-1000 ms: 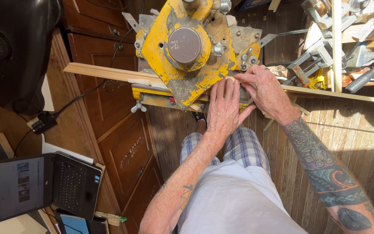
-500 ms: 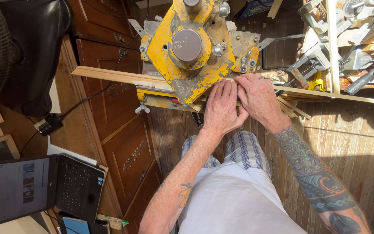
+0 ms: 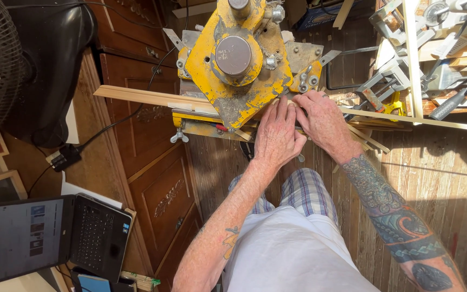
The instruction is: Trimming thin wooden strips using a manual miter trimmer and inspecting the cuts
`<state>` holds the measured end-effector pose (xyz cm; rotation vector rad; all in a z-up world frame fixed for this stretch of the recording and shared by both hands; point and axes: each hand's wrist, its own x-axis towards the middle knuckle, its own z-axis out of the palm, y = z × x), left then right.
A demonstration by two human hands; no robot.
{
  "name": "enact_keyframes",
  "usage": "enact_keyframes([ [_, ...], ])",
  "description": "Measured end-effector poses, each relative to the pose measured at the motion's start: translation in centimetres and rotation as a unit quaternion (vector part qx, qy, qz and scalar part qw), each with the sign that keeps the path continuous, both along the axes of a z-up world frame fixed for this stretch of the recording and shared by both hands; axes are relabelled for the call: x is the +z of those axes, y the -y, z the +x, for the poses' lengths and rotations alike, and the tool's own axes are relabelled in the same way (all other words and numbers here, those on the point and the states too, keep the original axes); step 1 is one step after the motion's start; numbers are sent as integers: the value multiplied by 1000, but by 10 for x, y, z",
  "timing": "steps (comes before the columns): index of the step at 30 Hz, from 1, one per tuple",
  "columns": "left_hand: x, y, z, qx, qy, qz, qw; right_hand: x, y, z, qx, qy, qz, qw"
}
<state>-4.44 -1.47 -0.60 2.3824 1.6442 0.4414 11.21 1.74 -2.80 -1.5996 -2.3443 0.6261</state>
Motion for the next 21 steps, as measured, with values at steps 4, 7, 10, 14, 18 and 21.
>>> enact_keyframes([
  [4,-15,0,3,-5,-31,4,999,-3,5,0,-20,-1,-6,1000],
  [7,-32,0,2,-17,-30,10,999,6,7,-6,-39,-10,-18,999],
  [10,-27,-2,-1,-14,-26,-5,1000,23,8,-16,-54,-21,-37,998],
  [14,-14,-2,-8,-19,-13,-22,999,22,13,-22,-37,-71,-69,994],
  [18,9,-2,-14,-38,-4,-58,998,25,19,-23,-57,-64,-94,992],
  [21,6,-4,-17,-55,-28,-82,995,32,23,-25,-56,-59,-81,993],
])
